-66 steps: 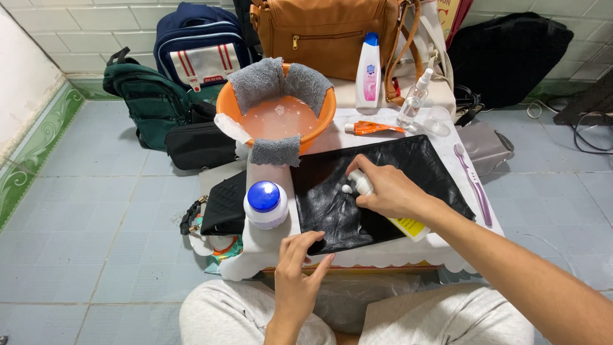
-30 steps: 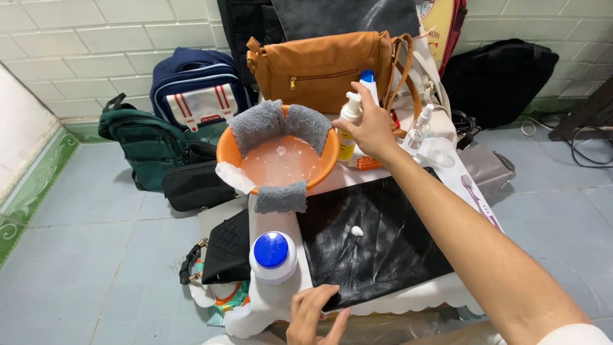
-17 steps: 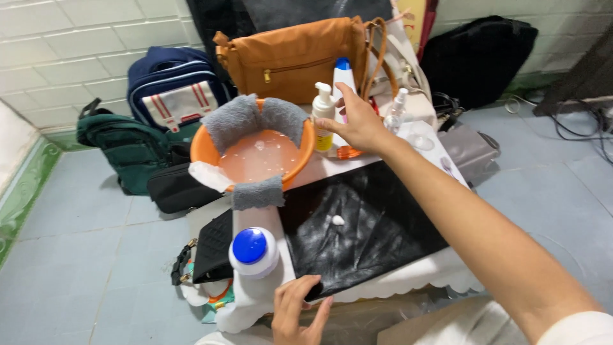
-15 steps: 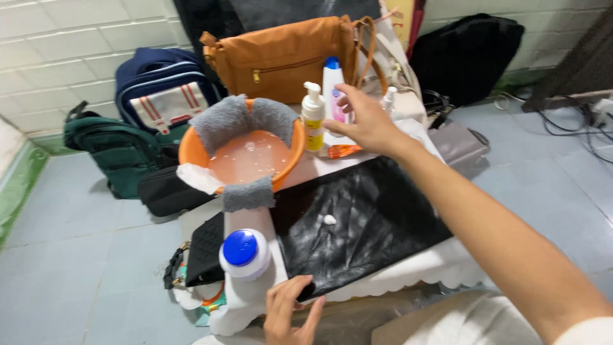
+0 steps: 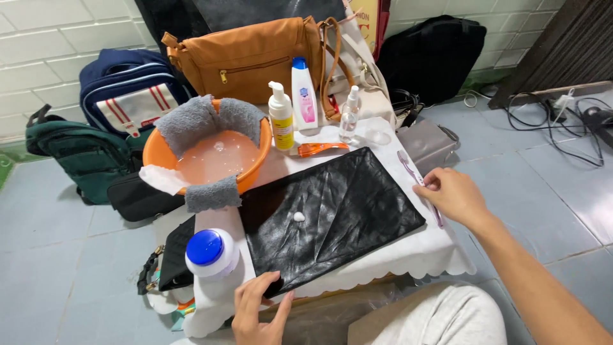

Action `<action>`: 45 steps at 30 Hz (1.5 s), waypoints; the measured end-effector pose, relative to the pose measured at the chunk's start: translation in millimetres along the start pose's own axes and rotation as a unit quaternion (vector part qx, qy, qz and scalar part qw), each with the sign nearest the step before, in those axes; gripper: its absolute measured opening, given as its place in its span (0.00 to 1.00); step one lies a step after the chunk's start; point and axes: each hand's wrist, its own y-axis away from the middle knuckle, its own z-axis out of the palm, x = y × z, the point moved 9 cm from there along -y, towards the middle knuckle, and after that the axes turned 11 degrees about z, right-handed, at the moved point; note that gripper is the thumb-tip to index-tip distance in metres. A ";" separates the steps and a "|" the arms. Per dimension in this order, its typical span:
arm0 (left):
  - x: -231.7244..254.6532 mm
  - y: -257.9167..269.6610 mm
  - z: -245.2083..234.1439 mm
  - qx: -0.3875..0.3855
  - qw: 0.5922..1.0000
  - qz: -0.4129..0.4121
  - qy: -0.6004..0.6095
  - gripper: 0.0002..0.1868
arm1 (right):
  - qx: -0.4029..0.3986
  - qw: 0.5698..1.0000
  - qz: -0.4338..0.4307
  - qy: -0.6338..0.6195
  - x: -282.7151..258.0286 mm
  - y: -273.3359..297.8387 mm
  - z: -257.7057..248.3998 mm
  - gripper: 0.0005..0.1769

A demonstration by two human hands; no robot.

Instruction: The person is cleaning and conditioning a piece of black leather using a cloth, a brush, and various cleaning products.

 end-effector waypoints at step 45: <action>-6.3 3.3 1.6 -0.009 0.999 -0.004 0.048 0.25 | 0.107 0.906 -0.382 0.145 -380.3 79.5 -36.8 0.09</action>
